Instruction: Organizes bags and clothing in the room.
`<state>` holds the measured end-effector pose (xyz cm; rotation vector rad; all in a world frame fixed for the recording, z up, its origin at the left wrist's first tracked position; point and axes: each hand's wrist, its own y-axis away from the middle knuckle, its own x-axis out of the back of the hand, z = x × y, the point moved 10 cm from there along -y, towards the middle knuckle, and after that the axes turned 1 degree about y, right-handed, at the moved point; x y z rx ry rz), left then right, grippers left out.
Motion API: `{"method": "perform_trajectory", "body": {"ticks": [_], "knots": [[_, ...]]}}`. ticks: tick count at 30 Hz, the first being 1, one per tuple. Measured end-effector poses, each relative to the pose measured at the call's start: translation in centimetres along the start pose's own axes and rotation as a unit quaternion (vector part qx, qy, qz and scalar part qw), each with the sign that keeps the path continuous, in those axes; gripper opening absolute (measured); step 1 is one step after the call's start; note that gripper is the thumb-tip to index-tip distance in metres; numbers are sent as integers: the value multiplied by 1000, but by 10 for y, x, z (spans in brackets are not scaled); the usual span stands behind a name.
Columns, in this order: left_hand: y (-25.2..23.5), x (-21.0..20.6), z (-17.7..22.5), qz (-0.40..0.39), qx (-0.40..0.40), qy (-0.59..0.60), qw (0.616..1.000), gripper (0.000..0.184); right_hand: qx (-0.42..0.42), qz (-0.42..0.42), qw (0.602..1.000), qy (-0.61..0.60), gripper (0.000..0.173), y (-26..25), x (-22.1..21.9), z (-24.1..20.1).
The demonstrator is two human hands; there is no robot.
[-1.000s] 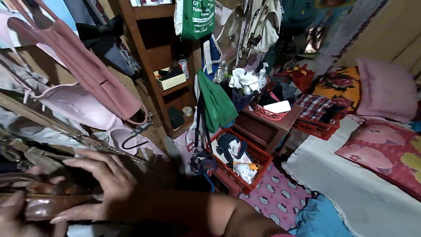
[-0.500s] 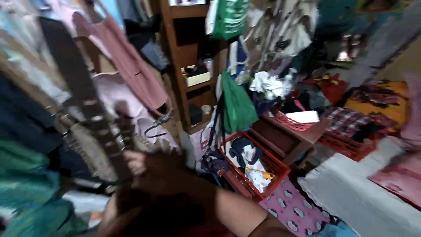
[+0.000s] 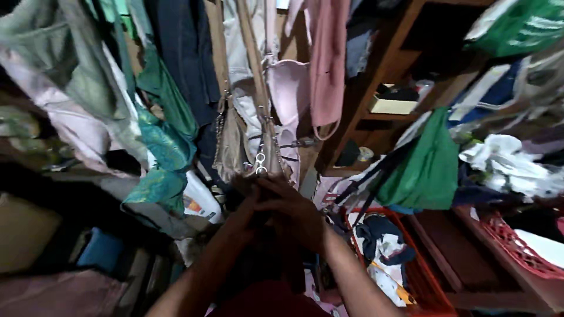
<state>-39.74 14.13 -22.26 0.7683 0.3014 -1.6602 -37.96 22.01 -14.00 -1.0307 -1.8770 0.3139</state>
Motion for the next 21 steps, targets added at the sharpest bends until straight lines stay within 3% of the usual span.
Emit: {"method": "perform_trajectory", "body": {"ticks": [2,4,5,10,14,17,21], "knots": [[-5,4,9,-34,-31,42,998,46,2,-48,999,15,56,8,-20,-2],[-5,13,19,2,-62,64,996,37,-4,-82,994,67,81,13,-33,-7],[-4,18,23,19,-77,83,993,30,-5,-90,992,88,83,13,-37,-11],[4,38,57,47,-191,42,979,15,58,-93,984,138,60,17,-54,-26],[20,50,96,69,-317,-9,946,28,92,-81,981,153,54,23,-61,-27],[29,58,111,52,-340,-15,939,55,22,-20,994,100,52,22,-44,-12],[28,57,106,3,-350,-29,936,58,-87,69,990,-82,51,15,-15,8]]}}
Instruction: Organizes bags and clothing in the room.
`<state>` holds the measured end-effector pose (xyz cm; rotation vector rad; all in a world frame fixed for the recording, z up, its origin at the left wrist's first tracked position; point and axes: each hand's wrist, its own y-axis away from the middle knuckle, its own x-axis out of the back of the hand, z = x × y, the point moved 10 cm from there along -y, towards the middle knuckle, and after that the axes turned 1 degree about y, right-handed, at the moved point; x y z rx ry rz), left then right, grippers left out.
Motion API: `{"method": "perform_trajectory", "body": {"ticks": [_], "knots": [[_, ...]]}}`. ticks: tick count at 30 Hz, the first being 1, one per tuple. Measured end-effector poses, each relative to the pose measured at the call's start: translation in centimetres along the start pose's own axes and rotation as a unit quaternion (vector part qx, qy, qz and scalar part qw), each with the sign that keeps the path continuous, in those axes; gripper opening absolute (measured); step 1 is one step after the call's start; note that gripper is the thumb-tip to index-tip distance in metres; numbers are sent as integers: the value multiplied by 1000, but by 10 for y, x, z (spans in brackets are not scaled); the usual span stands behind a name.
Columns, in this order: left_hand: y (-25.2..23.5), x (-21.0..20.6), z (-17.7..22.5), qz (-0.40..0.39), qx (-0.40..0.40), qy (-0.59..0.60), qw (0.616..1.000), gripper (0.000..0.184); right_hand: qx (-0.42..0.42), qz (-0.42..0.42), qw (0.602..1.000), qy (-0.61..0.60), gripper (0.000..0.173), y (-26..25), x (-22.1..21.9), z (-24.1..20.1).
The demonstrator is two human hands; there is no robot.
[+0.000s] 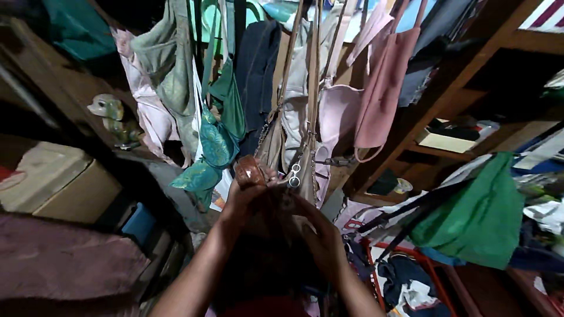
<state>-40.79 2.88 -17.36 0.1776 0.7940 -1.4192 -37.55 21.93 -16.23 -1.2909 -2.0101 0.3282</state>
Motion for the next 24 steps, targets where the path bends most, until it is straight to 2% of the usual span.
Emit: {"method": "perform_trajectory", "body": {"ticks": [1,3,5,7,9,11,13,15,16,18,21,24], "knots": [[7,-3,-5,4,10,-9,1000,56,-18,1,999,-39,61,-4,-1,2],[26,-16,-17,27,45,-55,997,54,-64,-12,996,-62,95,-11,-9,6],[42,-39,-20,-15,45,-119,992,56,-96,-27,993,-59,111,-12,-18,8],[45,-60,-20,-109,-14,-214,971,72,-122,-32,991,-38,107,-6,-19,8],[37,-68,-26,-194,-50,-312,929,87,-175,-18,984,-4,91,2,-11,14],[21,-68,-26,-224,-48,-400,887,92,-213,12,976,47,82,3,11,24],[-4,-57,-22,-177,-32,-437,881,80,-236,78,968,37,71,-3,39,43],[-33,-39,-22,-87,0,-441,893,59,-256,172,949,-67,60,-11,63,69],[-47,-34,-26,-62,9,-466,883,48,-261,199,939,-100,62,-17,72,81],[-70,-30,-41,-54,26,-516,854,37,-267,204,937,-95,71,-34,83,98],[-91,-37,-72,-90,54,-569,816,43,-258,181,947,-54,82,-60,85,106],[-96,-55,-83,-136,40,-589,795,33,-256,114,959,-45,83,-78,73,101]]}}
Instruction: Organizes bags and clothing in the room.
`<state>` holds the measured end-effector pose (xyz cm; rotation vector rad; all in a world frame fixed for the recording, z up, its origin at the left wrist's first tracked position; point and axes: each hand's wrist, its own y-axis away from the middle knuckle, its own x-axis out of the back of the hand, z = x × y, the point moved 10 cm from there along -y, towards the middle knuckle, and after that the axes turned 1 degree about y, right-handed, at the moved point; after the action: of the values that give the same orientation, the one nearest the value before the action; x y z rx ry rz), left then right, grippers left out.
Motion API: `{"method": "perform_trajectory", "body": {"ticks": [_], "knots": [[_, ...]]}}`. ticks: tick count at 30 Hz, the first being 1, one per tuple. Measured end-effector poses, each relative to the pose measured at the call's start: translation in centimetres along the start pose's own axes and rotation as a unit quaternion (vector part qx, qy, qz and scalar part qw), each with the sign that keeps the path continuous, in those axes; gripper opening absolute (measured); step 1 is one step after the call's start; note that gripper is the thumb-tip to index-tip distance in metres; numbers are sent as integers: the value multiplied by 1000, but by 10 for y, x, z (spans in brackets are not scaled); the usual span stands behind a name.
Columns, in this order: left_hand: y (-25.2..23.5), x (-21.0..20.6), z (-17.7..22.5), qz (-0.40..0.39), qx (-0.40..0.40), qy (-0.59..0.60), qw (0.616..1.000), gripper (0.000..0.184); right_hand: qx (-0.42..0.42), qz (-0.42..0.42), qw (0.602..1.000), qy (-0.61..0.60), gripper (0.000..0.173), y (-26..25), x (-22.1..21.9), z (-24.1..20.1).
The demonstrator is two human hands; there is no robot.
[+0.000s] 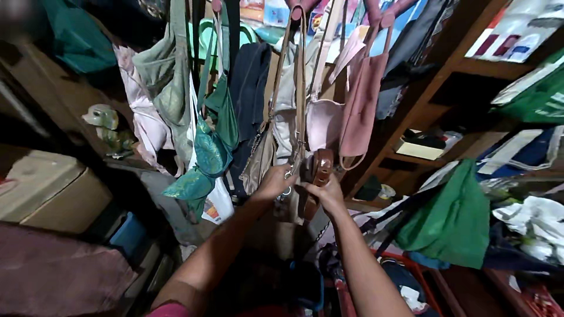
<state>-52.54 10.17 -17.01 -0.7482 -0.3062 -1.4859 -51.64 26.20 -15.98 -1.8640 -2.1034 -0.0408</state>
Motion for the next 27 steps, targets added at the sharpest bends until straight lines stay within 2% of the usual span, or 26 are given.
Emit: {"method": "perform_trajectory", "body": {"ticks": [4,7,11,14,16,19,23,25,27], "knots": [[2,-6,10,-40,-78,107,990,24,49,-146,988,31,80,-3,-27,-25],[3,-3,1,-51,-67,190,978,26,55,-193,979,40,79,-12,-36,-32],[3,18,-12,20,-2,151,988,30,59,-155,986,15,73,-17,-35,-34],[6,35,-2,48,23,95,994,31,64,-112,992,-4,69,-11,-35,-37],[8,38,2,42,44,149,987,31,67,-80,994,-25,63,-7,-34,-39],[8,36,9,14,66,297,952,28,96,-38,993,-62,54,3,-29,-57],[11,44,39,-16,41,334,941,28,164,19,982,-90,44,21,-26,-99],[20,51,56,-7,6,352,936,33,199,49,974,-99,43,33,-20,-120],[33,62,81,4,-41,338,940,29,234,78,962,-119,45,43,-9,-141]]}}
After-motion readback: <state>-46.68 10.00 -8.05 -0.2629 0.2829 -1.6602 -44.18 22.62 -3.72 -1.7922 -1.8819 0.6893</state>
